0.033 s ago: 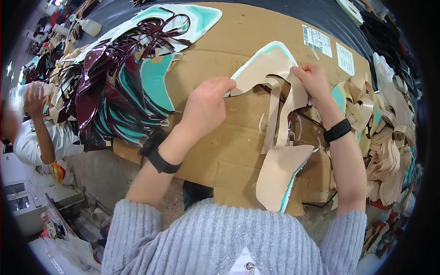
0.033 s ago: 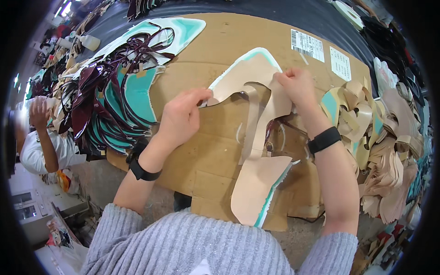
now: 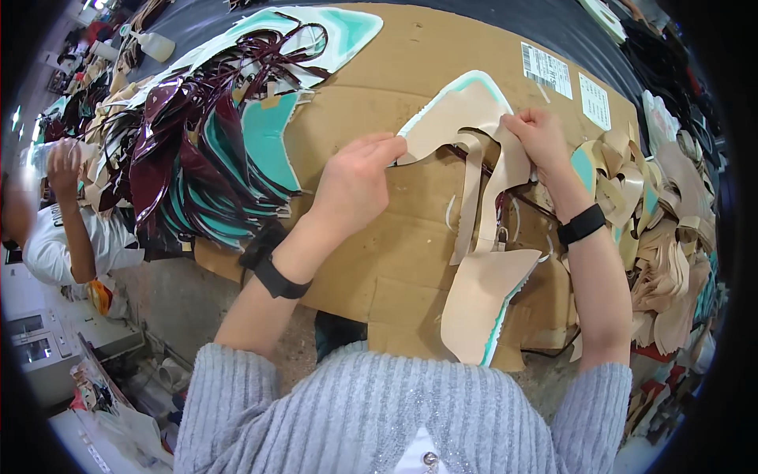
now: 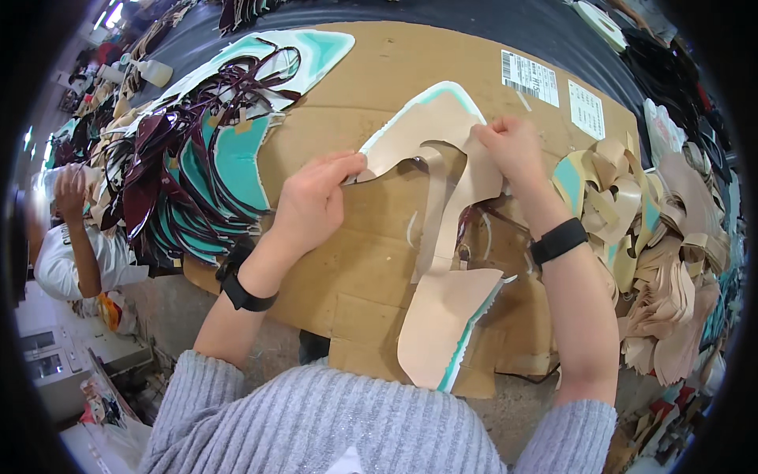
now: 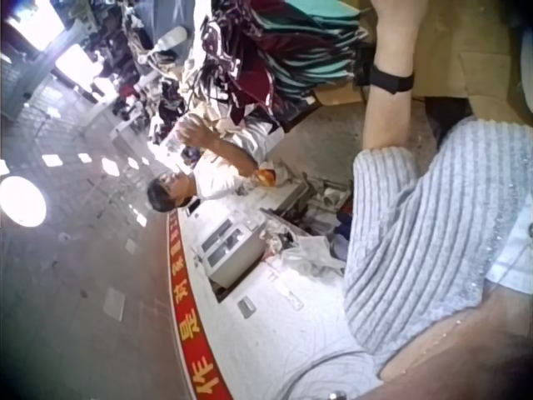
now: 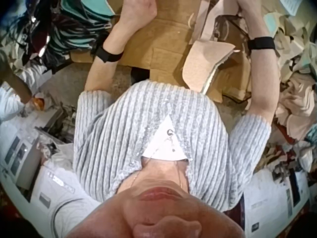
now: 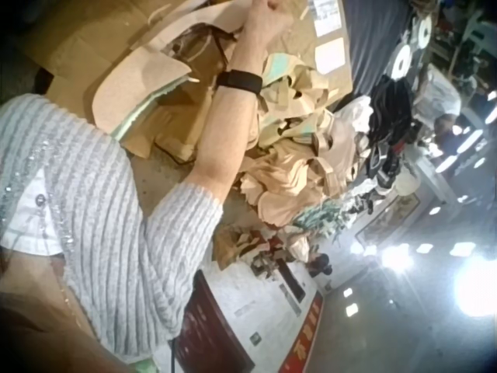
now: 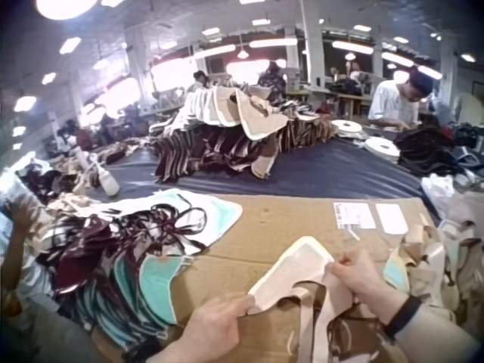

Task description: The recorder is assembling shoe components, specifically attaching leather pieces to a heel structure at a factory workbench.

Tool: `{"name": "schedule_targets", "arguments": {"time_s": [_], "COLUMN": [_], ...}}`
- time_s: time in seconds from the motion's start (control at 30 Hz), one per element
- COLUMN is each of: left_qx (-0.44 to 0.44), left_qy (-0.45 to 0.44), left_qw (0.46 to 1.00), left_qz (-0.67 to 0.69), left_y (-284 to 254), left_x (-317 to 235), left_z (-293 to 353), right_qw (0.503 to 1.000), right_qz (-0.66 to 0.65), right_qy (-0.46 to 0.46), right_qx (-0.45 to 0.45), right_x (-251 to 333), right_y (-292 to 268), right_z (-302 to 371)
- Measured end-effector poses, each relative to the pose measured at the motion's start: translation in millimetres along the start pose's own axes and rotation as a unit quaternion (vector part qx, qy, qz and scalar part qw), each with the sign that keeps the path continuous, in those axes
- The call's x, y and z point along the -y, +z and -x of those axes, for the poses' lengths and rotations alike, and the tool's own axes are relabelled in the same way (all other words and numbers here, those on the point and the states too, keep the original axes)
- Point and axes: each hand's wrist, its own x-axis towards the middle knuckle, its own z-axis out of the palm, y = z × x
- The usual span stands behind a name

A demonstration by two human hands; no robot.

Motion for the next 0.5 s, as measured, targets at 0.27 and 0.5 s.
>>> {"name": "schedule_targets", "arguments": {"time_s": [0.27, 0.5], "left_qx": [-0.045, 0.012], "left_qy": [0.024, 0.073], "left_qw": [0.999, 0.996], "left_qz": [0.015, -0.053], "left_y": [1, 7], "left_x": [-12, -7], "left_z": [-4, -2], "right_qw": [1.0, 1.0], "right_qz": [-0.003, -0.009], "right_qy": [0.0, -0.002], "right_qx": [-0.002, -0.007], "right_x": [3, -1], "right_y": [2, 3], "right_z": [5, 3]}}
